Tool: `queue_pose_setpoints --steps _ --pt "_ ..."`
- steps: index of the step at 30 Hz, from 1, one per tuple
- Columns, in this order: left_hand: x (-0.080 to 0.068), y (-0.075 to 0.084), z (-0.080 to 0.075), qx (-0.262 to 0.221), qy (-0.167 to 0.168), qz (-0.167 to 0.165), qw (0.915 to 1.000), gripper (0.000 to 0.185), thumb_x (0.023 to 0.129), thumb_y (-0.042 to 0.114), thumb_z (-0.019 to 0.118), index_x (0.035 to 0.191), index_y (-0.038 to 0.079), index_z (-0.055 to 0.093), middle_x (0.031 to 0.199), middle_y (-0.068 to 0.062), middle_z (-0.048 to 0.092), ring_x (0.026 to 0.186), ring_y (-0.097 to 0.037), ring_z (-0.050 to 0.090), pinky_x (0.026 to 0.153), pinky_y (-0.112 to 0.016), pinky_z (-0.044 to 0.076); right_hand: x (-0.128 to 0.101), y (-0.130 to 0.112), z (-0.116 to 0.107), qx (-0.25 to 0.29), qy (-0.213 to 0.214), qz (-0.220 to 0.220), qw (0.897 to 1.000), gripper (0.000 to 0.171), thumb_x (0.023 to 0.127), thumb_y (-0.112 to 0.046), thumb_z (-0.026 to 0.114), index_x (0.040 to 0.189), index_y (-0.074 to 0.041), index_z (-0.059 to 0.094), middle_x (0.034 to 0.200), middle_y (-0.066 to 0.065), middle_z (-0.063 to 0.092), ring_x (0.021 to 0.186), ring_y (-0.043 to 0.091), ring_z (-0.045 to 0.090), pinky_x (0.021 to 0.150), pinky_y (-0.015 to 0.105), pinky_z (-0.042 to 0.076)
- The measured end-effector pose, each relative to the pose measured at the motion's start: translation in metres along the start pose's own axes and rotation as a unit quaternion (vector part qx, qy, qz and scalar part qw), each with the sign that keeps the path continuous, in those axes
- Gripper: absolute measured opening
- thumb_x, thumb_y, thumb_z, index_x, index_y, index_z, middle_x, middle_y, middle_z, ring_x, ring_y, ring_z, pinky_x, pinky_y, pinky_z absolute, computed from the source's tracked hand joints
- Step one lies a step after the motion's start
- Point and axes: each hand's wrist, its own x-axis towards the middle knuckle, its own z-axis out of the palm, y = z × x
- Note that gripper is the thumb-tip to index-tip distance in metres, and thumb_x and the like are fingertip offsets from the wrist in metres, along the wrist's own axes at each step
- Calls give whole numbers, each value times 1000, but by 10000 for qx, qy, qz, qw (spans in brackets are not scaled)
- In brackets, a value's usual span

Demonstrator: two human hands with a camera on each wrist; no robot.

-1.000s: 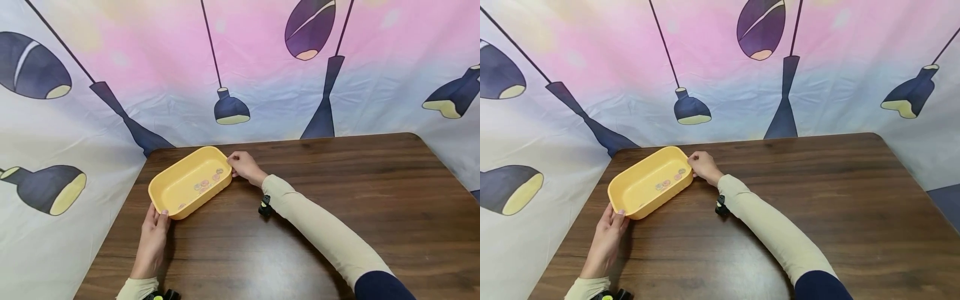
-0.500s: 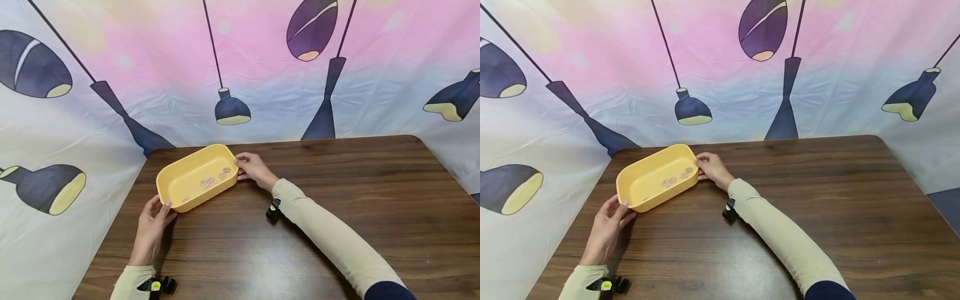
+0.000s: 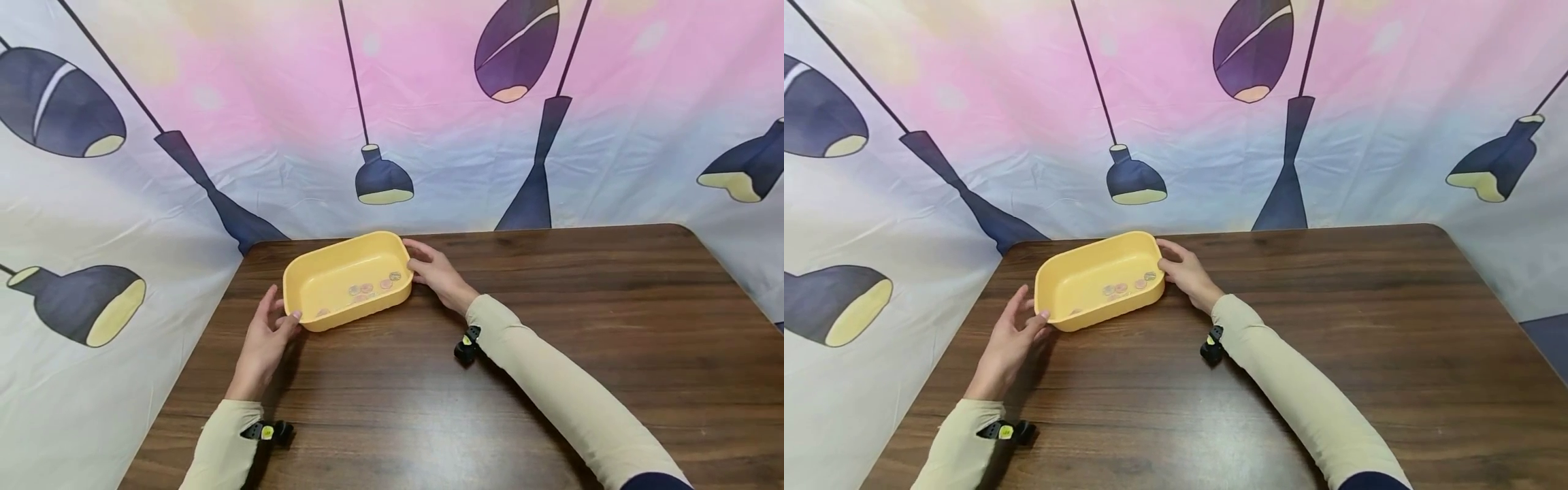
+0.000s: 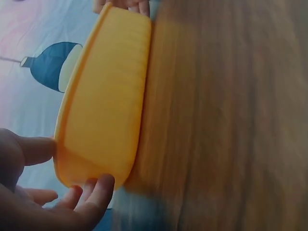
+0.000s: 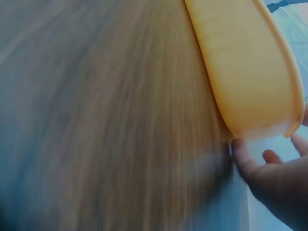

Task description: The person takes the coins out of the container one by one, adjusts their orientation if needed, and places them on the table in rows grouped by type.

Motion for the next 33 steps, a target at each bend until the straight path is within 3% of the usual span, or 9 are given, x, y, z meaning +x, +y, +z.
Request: queue_pose_setpoints --steps 3,7,12,18,25,33 --pt "8 0 1 -312 -351 25 9989 80 112 14 52 171 25 -2 175 -10 16 153 -27 36 118 -39 42 -4 0 -6 26 -73 -50 10000 59 106 -4 52 162 -21 44 165 8 39 139 28 55 111 44 51" --pt "18 -1 5 -715 -746 121 9946 74 114 12 47 171 22 1 177 -6 7 160 -24 21 124 -44 31 -10 -4 -11 -271 38 -24 9996 60 107 -6 49 164 -23 39 165 8 40 141 27 54 110 44 51" --pt "26 0 12 -926 -881 72 9918 68 114 12 45 171 23 8 176 -4 13 158 -21 25 123 -41 32 -17 -8 -14 -517 336 94 9981 61 107 -8 46 166 -24 36 162 9 45 140 25 55 107 43 53" --pt "30 2 25 -989 -579 36 9934 63 114 13 46 170 20 19 173 -6 25 155 -22 35 120 -42 39 -23 -7 -20 -440 531 179 9975 56 112 -10 43 166 -22 35 164 10 43 142 26 53 109 44 52" --pt "44 5 49 -1141 -252 206 9929 48 115 18 46 163 15 41 158 -15 50 141 -30 53 110 -47 50 -35 -2 -43 -418 1015 98 9939 48 114 -18 50 162 -19 44 160 12 48 141 27 54 109 45 51" --pt "58 17 70 -1249 -424 230 9910 50 113 17 51 162 15 41 159 -13 50 140 -30 56 110 -48 51 -49 -7 -73 -504 1103 30 9926 50 113 -19 53 162 -17 43 160 16 47 146 30 49 113 48 48"
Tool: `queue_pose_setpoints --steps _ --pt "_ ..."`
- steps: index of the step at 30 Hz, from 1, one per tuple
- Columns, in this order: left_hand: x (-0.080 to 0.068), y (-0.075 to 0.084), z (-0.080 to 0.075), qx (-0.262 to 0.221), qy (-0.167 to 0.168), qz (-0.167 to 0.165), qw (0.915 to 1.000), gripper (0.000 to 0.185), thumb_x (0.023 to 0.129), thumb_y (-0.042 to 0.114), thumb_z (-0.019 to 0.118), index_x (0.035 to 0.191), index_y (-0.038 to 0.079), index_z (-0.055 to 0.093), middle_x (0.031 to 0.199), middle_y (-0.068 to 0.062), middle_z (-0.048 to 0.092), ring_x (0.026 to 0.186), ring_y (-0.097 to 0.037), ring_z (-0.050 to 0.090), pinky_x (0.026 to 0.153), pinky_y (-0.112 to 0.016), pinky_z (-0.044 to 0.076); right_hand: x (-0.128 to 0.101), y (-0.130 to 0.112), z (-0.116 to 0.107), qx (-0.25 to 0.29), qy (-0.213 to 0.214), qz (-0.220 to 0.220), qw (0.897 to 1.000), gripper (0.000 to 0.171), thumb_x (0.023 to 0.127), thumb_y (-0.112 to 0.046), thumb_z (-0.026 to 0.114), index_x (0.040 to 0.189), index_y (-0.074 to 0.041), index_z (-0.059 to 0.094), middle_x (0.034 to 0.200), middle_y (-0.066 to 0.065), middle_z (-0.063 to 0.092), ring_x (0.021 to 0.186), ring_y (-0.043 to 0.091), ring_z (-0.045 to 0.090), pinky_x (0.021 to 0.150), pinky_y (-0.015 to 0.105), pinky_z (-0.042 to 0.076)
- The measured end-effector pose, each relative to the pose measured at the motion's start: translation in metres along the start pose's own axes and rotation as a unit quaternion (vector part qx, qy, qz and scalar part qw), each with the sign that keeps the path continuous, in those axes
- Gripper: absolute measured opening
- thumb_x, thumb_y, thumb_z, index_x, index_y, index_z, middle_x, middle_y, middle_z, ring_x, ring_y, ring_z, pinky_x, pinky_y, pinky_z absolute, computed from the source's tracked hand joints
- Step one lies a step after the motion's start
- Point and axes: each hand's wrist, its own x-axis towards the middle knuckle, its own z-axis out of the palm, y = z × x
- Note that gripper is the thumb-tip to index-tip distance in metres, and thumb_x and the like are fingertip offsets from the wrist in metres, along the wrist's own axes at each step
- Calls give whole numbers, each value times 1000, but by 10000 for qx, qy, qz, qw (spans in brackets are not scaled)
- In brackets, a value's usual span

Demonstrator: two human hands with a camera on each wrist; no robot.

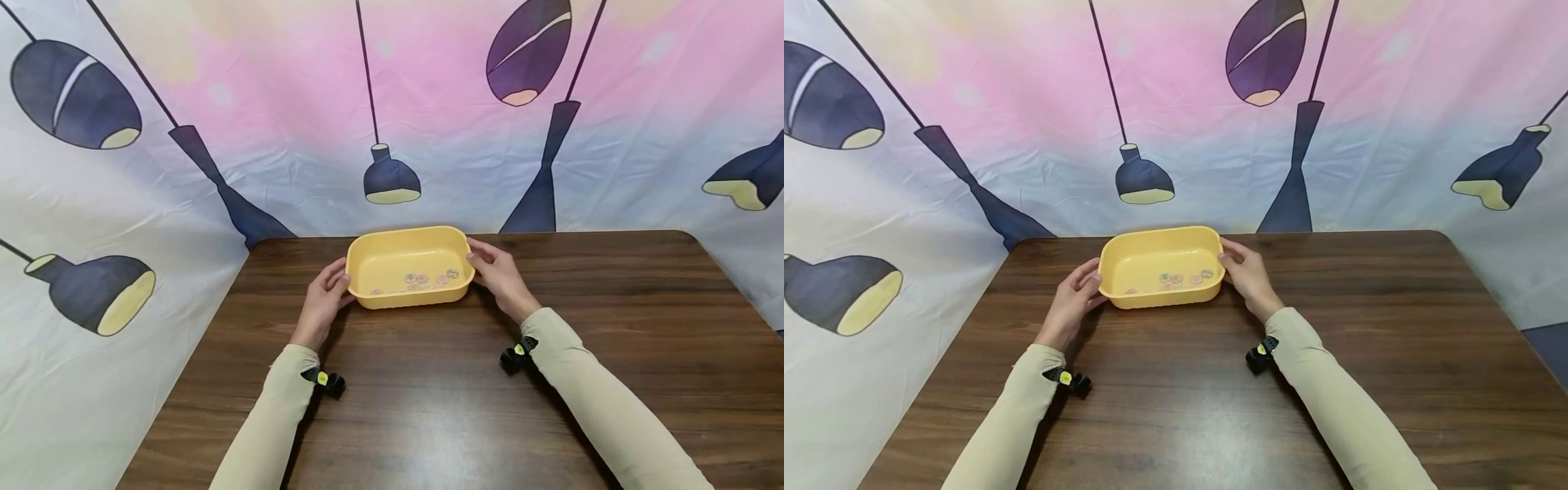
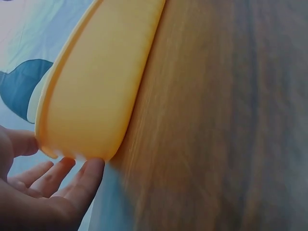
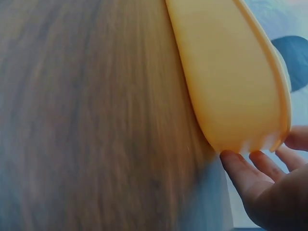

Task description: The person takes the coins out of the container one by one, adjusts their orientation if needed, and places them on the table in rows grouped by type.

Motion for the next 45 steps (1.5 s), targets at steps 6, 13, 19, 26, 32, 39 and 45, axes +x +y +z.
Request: queue_pose_setpoints --steps 6,13,19,26,32,39,45 --pt "10 3 15 32 -158 -19 9999 50 113 18 51 162 15 42 160 -13 49 141 -30 55 110 -46 51 -5 -2 -19 53 34 86 9999 54 112 -20 55 163 -15 41 158 19 48 146 33 48 115 50 45" --pt "14 2 26 36 -291 15 9996 48 113 22 52 161 18 46 157 -11 52 138 -28 58 107 -44 53 -8 -1 -31 -352 148 11 9993 54 112 -19 55 163 -14 40 158 19 50 143 33 52 111 45 49" --pt "19 4 38 -162 -398 8 9991 47 113 22 54 159 17 48 155 -12 55 136 -29 59 107 -44 53 -9 -2 -46 -636 180 -132 9977 53 112 -17 55 163 -11 41 157 19 51 140 34 55 106 42 53" --pt "21 5 51 -164 -542 -57 9984 46 113 22 54 158 18 49 154 -12 56 136 -29 59 107 -45 53 -12 -1 -61 -742 199 -84 9970 55 112 -20 54 164 -12 38 159 18 49 141 35 53 104 37 55" --pt "19 2 60 -226 -631 -135 9977 46 112 21 54 158 17 50 151 -14 56 135 -31 59 107 -45 53 -15 1 -71 -771 206 -16 9968 55 112 -18 54 164 -9 37 159 20 48 142 36 52 97 29 58" --pt "20 0 65 -70 -699 -122 9975 45 112 23 56 155 12 52 152 -14 54 135 -32 59 106 -45 54 -15 2 -79 -456 187 48 9988 55 111 -18 57 161 -7 40 158 22 48 129 26 60 86 19 57" --pt "22 3 68 -108 -774 -146 9968 44 111 23 58 154 12 53 150 -15 55 134 -33 59 103 -43 56 -17 0 -85 -350 190 39 9992 56 110 -21 59 160 -5 40 156 24 48 110 8 63 87 19 57"
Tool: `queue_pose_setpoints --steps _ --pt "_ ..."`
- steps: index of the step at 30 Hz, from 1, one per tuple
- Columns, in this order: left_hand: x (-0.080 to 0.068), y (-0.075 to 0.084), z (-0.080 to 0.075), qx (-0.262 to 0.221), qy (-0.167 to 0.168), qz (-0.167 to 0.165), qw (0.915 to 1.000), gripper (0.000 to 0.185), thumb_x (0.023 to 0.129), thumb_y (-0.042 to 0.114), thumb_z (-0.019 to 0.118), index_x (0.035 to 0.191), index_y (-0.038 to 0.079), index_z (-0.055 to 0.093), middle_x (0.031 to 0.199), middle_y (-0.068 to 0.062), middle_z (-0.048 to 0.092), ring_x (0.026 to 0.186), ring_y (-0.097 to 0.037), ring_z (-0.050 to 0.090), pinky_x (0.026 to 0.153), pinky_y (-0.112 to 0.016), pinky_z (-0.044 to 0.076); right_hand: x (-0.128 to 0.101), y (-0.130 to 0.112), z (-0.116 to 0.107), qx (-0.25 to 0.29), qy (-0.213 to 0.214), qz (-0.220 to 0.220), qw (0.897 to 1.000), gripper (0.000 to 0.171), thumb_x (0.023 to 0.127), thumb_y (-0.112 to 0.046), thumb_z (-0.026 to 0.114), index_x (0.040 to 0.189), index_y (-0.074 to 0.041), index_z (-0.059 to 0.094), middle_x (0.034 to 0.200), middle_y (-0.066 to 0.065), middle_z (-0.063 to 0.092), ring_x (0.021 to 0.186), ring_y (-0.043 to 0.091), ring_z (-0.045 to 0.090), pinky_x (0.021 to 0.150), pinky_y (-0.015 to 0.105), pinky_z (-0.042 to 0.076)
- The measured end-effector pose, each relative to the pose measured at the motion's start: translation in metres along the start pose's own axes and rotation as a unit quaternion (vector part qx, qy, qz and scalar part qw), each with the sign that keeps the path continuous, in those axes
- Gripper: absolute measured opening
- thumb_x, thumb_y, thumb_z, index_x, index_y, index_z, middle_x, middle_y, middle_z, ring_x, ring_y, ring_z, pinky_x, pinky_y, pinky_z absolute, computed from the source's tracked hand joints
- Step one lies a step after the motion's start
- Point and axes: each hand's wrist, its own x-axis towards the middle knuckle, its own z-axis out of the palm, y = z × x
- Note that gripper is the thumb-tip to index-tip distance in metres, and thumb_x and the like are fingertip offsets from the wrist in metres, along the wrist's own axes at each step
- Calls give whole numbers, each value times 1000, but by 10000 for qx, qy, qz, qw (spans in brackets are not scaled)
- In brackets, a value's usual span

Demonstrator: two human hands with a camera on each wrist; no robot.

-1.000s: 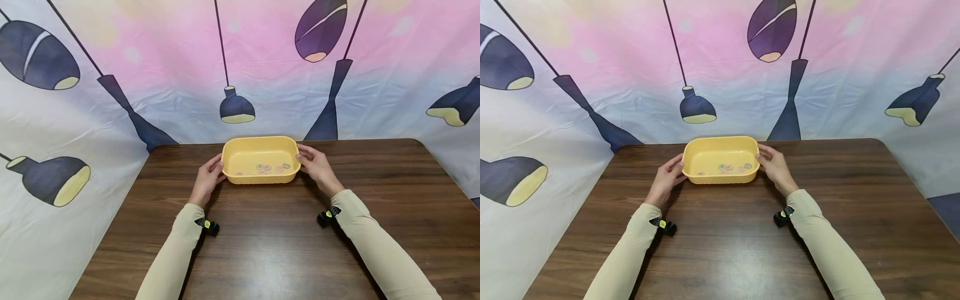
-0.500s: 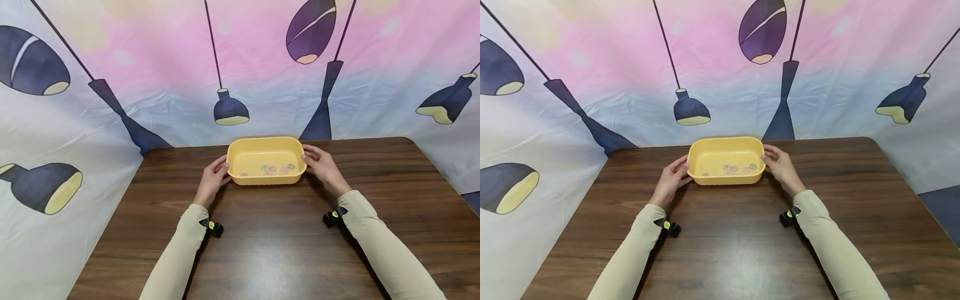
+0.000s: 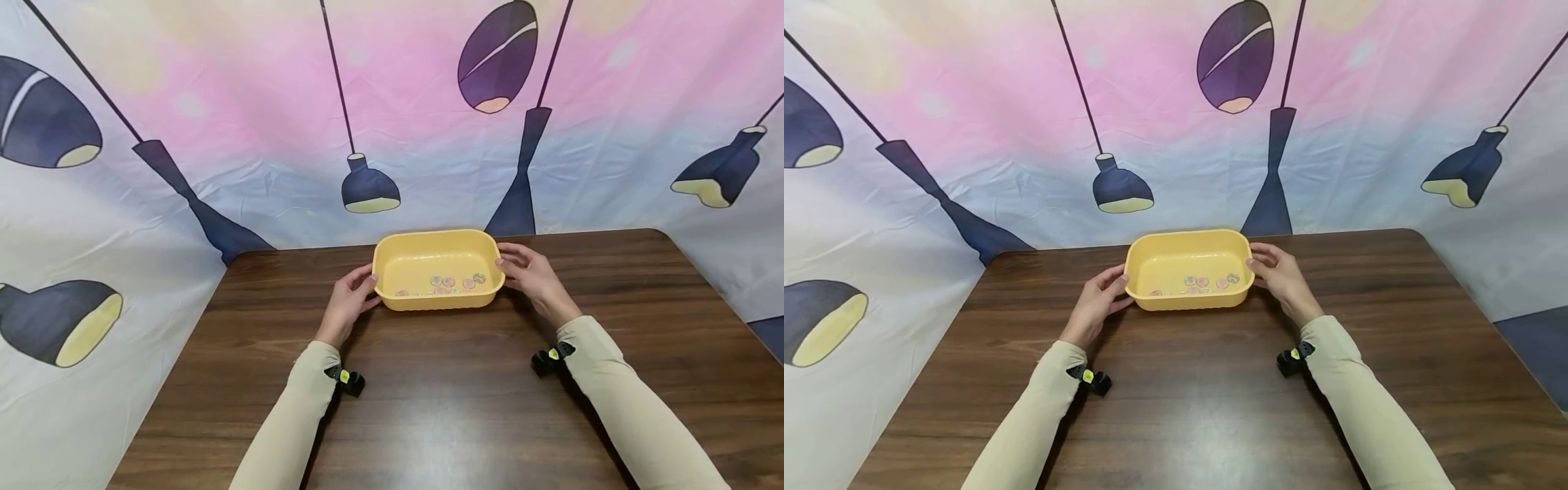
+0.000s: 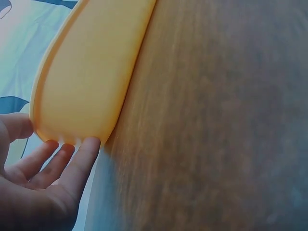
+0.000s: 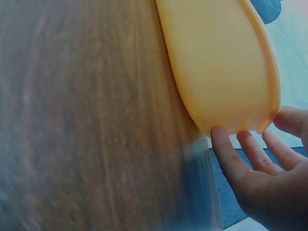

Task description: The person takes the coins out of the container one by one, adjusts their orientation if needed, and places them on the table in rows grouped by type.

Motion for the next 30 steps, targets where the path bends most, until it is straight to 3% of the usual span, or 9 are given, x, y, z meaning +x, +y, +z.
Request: queue_pose_setpoints --steps 9,15,18,22,30 --pt "2 -1 -3 37 -56 -18 10000 43 110 21 59 151 9 55 146 -19 56 130 -35 60 101 -42 57 2 4 -2 287 -143 10 9995 58 110 -19 59 160 -3 37 153 27 47 103 4 66 86 20 58" --pt "4 0 -3 132 -14 -35 9999 42 109 19 61 149 7 57 143 -20 59 127 -34 63 100 -43 58 4 5 -6 340 -311 232 9987 60 110 -23 59 157 6 36 131 13 55 97 4 67 86 22 58" --pt "3 0 -3 130 -80 -70 9999 43 109 20 62 150 7 56 143 -20 58 127 -34 63 101 -43 58 3 5 -7 178 -340 306 9988 60 110 -23 58 155 10 36 128 12 53 95 4 66 86 22 59" --pt "1 1 -4 143 -43 -138 9998 43 109 20 62 149 7 57 143 -20 59 127 -34 63 100 -41 58 5 1 -7 -247 -274 349 9987 57 112 -25 54 154 10 38 134 20 52 92 7 66 83 23 60" --pt "5 4 7 187 87 10 9998 42 110 20 59 150 7 57 142 -18 60 128 -33 64 98 -39 59 23 -12 0 -1003 302 482 9933 53 115 -34 44 150 6 45 126 21 55 76 10 61 65 23 57"
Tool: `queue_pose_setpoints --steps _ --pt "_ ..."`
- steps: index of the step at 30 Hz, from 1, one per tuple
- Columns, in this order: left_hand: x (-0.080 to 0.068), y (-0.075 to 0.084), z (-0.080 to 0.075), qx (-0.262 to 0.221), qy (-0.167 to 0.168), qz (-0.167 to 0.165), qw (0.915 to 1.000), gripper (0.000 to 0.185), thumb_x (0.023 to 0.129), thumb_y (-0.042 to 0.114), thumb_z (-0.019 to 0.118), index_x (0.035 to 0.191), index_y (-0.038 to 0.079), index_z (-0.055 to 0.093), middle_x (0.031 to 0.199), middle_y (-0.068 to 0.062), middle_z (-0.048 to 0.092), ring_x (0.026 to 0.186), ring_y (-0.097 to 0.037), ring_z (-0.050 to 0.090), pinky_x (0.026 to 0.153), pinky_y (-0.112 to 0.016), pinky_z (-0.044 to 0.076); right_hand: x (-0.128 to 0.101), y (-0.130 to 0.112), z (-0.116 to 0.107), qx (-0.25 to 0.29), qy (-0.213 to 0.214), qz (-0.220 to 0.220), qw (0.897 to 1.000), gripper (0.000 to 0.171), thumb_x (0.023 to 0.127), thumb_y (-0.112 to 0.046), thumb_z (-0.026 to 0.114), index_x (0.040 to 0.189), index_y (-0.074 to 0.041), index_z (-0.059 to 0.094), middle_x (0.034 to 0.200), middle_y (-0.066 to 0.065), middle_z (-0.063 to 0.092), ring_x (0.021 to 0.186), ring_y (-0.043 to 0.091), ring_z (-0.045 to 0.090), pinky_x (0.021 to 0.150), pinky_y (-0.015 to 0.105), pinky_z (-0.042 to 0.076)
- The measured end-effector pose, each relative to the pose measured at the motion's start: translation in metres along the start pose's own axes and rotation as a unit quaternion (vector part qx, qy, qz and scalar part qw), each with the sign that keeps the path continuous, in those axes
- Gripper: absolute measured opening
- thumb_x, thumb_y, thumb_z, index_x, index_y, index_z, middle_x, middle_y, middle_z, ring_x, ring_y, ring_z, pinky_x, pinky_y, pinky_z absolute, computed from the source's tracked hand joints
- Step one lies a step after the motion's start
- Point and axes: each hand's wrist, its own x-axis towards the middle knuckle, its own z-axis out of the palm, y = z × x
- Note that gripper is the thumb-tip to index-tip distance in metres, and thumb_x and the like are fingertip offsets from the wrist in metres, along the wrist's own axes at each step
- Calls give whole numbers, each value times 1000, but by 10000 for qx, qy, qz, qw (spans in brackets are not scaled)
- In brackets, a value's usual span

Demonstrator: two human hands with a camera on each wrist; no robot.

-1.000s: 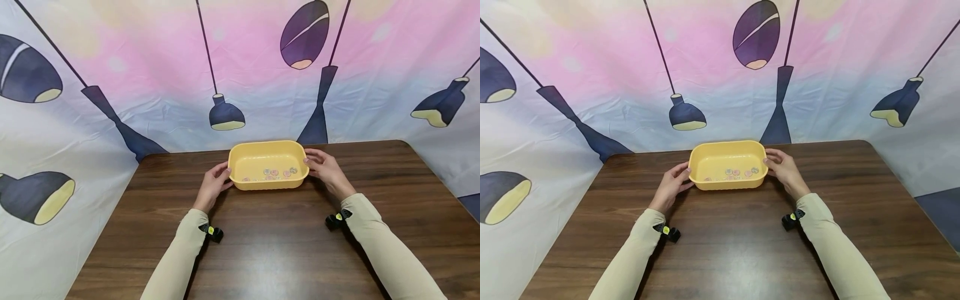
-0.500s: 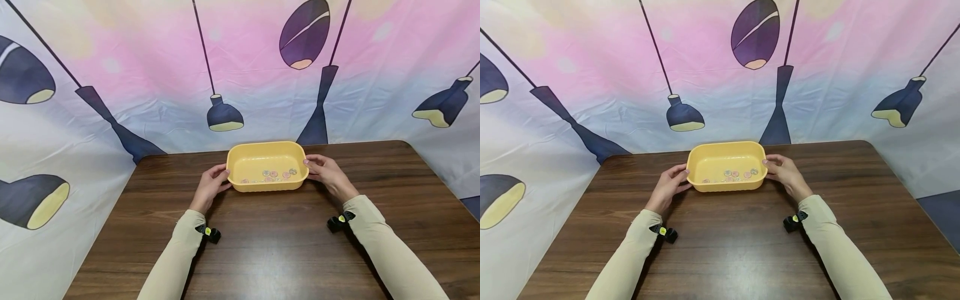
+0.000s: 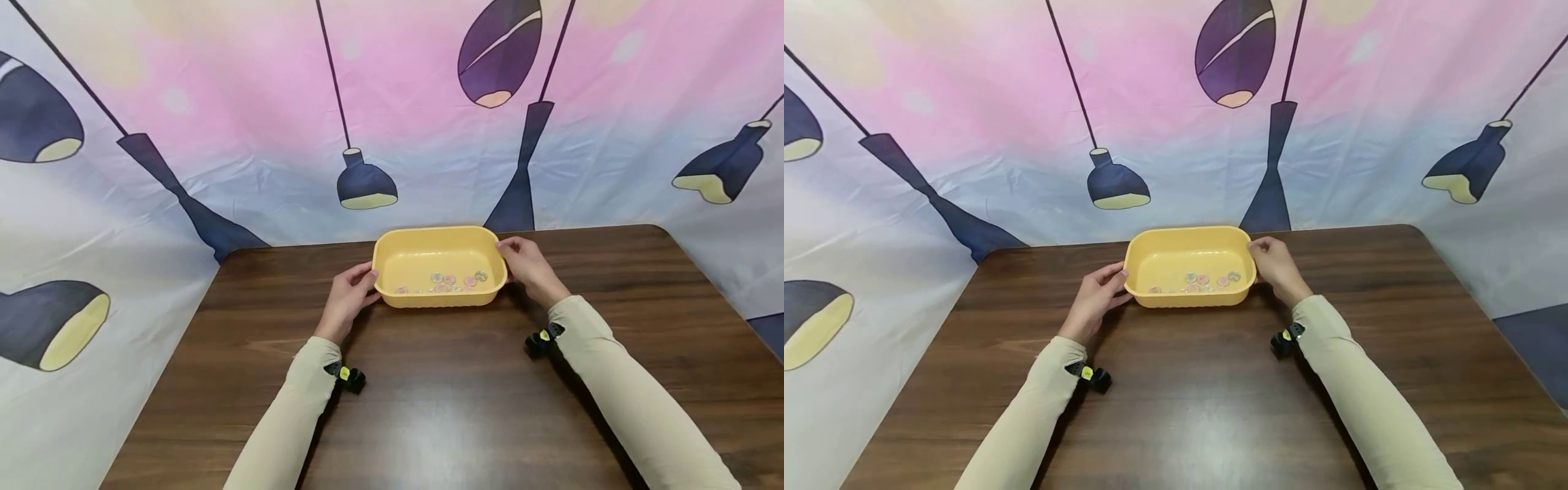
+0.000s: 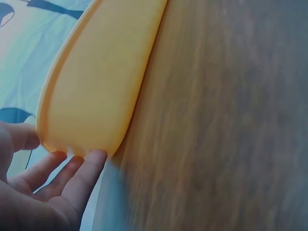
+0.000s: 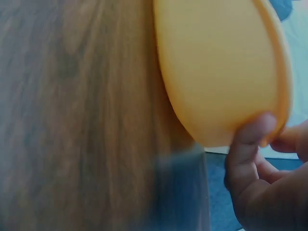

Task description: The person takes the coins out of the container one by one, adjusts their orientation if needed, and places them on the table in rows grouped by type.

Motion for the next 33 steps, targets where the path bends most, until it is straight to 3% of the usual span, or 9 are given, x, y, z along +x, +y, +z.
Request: queue_pose_setpoints --steps 6,15,17,19,21,23,25,30,33 --pt "1 4 5 125 94 21 9999 43 111 20 58 151 5 55 139 -19 61 125 -32 66 95 -35 60 4 -7 1 -120 93 -71 9999 47 115 -25 43 143 12 46 111 20 56 61 7 58 56 22 53" --pt "-1 1 -1 108 144 23 9998 45 110 22 61 151 6 56 142 -17 61 124 -32 66 95 -38 60 3 -8 6 -40 113 -18 9999 47 115 -25 43 142 13 48 100 17 59 58 7 57 56 25 55" --pt "-1 3 0 372 179 125 9991 47 109 21 61 152 4 53 143 -19 60 124 -33 66 95 -40 60 2 -9 5 -98 143 -13 9998 47 115 -26 42 141 13 49 101 17 58 59 7 57 56 25 54" --pt "0 8 -1 1053 289 461 9929 49 108 21 62 152 2 53 144 -20 59 126 -34 64 99 -43 59 1 -10 6 -139 146 -21 9998 47 115 -26 42 140 13 49 101 17 59 59 8 57 55 25 54" --pt "0 14 -3 1914 436 933 9761 47 107 21 64 149 2 56 143 -19 59 127 -34 62 103 -48 55 2 -11 7 -97 99 19 9999 47 115 -26 42 141 13 48 101 16 58 59 7 58 55 24 54" --pt "2 24 -3 2732 545 1403 9501 41 105 20 67 142 3 63 139 -17 62 125 -32 62 102 -48 54 4 -12 6 18 5 96 10000 49 115 -27 42 143 12 47 101 15 59 59 6 57 55 22 53" --pt "5 35 0 3378 423 1754 9238 34 104 21 70 134 6 70 133 -14 66 117 -31 63 99 -48 54 5 -12 5 143 -74 201 9997 50 115 -28 43 146 12 47 100 13 59 59 6 57 55 20 53" --pt "18 56 16 4686 -414 2249 8533 27 102 20 73 124 6 75 125 -10 72 112 -29 66 97 -44 55 5 -10 0 213 -211 333 9990 52 115 -29 43 148 12 44 95 7 58 58 5 56 54 19 50" --pt "26 61 24 5131 -1179 2227 8205 27 101 18 74 125 5 75 125 -10 72 113 -27 67 98 -41 56 5 -10 0 188 -316 338 9988 53 116 -30 41 149 12 43 95 7 58 60 5 56 54 18 51"
